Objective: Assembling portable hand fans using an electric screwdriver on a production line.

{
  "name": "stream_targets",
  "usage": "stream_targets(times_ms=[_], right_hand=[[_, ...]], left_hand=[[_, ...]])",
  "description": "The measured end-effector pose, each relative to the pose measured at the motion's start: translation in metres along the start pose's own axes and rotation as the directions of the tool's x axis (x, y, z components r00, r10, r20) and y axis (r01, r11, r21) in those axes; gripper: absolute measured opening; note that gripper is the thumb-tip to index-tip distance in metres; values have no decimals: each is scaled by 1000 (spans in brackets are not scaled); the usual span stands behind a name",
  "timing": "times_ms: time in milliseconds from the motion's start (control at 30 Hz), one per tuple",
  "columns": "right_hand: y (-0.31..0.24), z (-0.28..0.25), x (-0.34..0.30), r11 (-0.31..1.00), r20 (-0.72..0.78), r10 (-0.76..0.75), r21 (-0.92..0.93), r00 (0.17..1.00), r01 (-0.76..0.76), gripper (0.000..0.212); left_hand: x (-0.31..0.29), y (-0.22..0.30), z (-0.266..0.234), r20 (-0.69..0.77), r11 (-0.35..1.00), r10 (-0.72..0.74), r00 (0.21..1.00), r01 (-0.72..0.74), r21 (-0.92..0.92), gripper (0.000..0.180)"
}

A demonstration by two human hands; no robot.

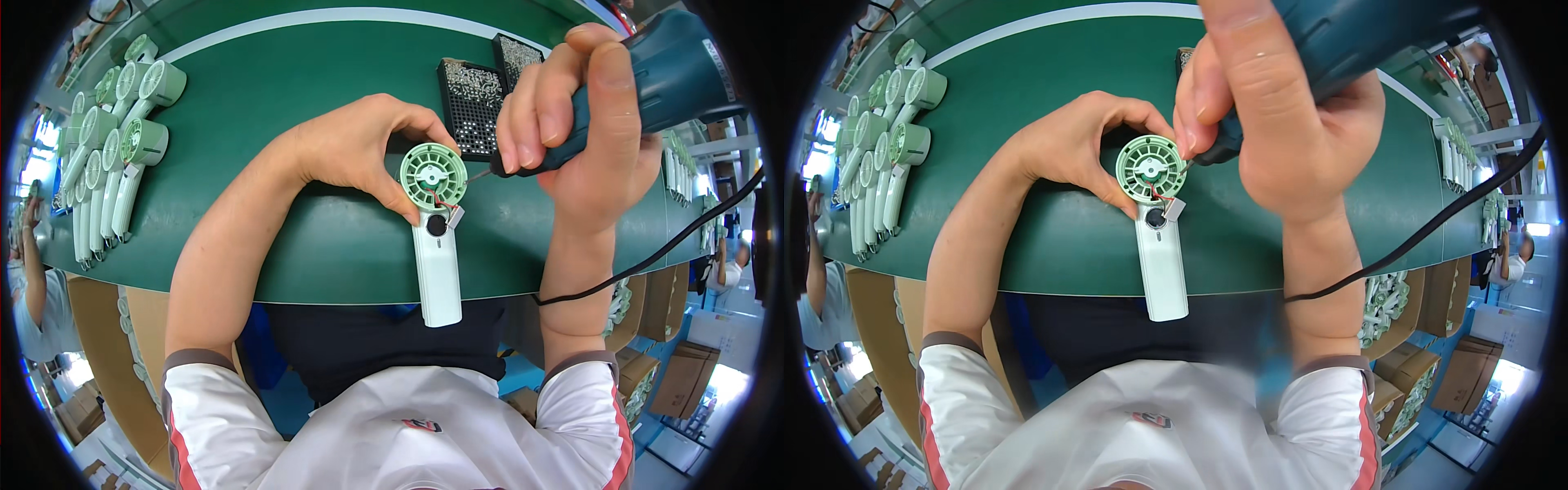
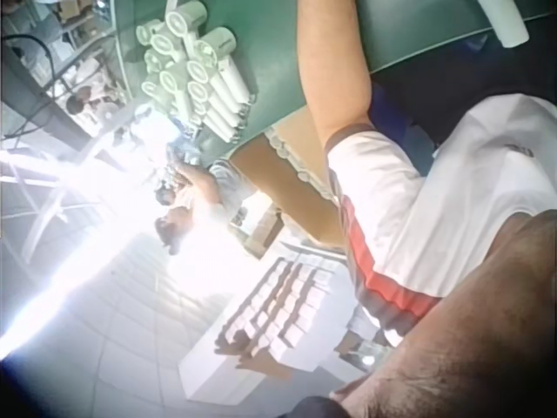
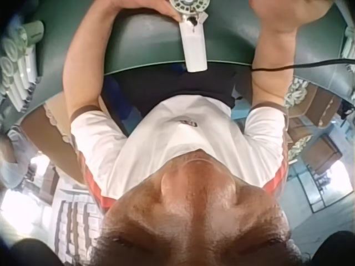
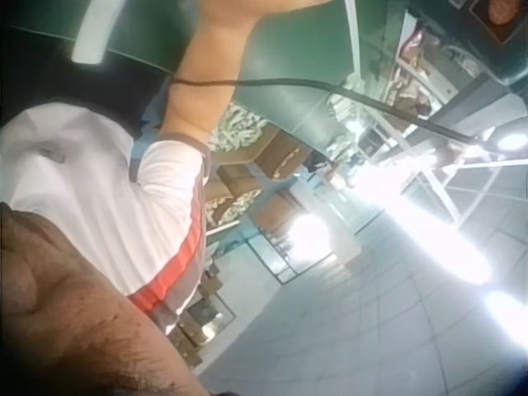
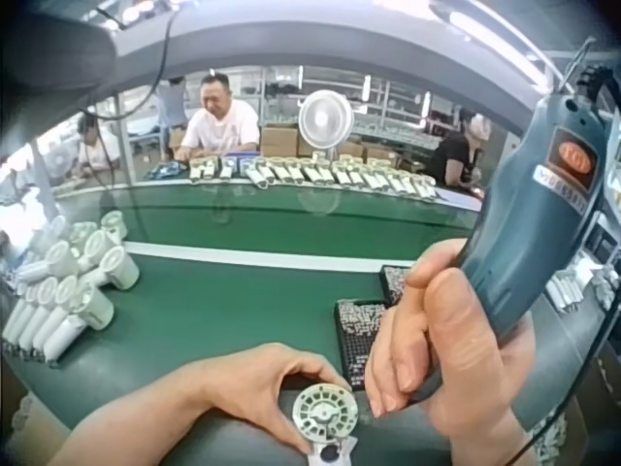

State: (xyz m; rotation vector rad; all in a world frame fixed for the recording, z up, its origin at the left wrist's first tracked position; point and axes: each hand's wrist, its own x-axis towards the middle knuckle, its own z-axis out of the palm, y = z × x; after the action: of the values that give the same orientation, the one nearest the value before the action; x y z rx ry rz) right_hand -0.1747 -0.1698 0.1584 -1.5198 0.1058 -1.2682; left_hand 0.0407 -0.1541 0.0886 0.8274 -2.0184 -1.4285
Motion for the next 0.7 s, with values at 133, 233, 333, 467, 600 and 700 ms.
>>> stream_targets(times_ms=[133, 233, 333, 467, 600, 700], right_hand=[[4, 1, -1, 1000, 41, -15, -21, 999, 16, 29], [6, 3, -3, 998, 50, -22, -52, 998, 25, 27], [7, 7, -5, 998, 18, 12, -70, 1000, -11, 25], [7, 11, -8, 993, -24, 33, -113, 999, -36, 22], [13, 7, -11, 975, 123, 152, -184, 981, -128, 18], [18, 11, -14, 969, 162, 238, -106, 958, -223, 7]], left_hand=[[-1, -2, 2, -17, 1000, 0, 1000, -1, -29, 70], [-1, -3, 2, -15, 1000, 20, 1000, -20, -16, 70], [-3, -2, 1, -12, 1000, 7, 1000, -7, -19, 70], [4, -1, 0, 13, 999, 31, 999, -31, -8, 70], [2, 3, -4, 21, 993, 97, 995, -99, 61, 68], [-6, 12, -2, -8, 999, -19, 1000, 19, 28, 60]])
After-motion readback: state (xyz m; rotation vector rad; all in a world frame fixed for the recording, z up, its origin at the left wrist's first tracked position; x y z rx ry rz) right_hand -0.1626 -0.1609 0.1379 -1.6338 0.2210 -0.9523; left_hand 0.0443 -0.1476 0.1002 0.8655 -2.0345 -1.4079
